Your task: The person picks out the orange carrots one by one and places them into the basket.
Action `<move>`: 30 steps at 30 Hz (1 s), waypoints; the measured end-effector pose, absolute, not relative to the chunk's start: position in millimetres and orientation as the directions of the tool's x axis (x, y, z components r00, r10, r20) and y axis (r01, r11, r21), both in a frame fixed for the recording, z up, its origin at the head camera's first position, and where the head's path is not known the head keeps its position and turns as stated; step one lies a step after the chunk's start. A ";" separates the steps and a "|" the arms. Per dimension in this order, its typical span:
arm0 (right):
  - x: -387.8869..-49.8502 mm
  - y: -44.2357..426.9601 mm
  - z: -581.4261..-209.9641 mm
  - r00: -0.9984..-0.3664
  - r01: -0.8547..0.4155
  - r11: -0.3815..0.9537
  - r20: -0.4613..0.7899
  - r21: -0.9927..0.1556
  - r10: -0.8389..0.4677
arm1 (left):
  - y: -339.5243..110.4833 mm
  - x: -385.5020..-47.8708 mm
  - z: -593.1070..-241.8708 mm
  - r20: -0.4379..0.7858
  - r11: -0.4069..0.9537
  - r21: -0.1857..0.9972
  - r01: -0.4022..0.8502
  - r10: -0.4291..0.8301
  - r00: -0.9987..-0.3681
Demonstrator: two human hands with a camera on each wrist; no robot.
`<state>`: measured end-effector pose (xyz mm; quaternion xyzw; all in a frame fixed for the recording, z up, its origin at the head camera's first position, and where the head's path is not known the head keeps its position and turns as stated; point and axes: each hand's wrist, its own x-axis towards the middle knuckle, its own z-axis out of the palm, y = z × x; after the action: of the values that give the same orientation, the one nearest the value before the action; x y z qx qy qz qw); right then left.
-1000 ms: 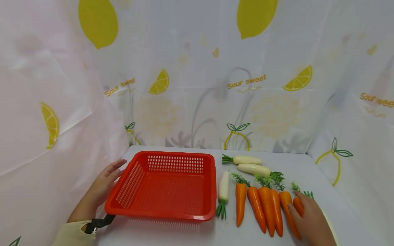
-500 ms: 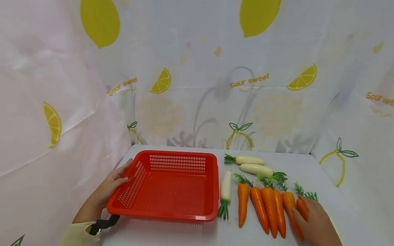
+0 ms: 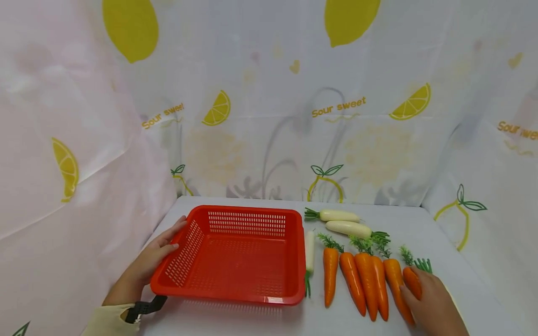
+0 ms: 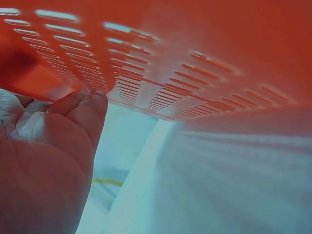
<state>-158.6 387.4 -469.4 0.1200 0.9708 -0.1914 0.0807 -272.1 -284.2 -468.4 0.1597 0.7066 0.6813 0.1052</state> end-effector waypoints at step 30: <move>-154.3 394.5 -472.6 -0.936 0.289 0.904 -0.293 -0.315 0.196 | -271.8 -267.7 -476.1 0.155 0.016 0.984 0.179 0.426 -0.891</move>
<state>-154.3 394.5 -472.6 0.1253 0.9673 -0.1796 0.1282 -267.7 -271.8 -476.1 0.2139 0.7066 0.6682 0.0924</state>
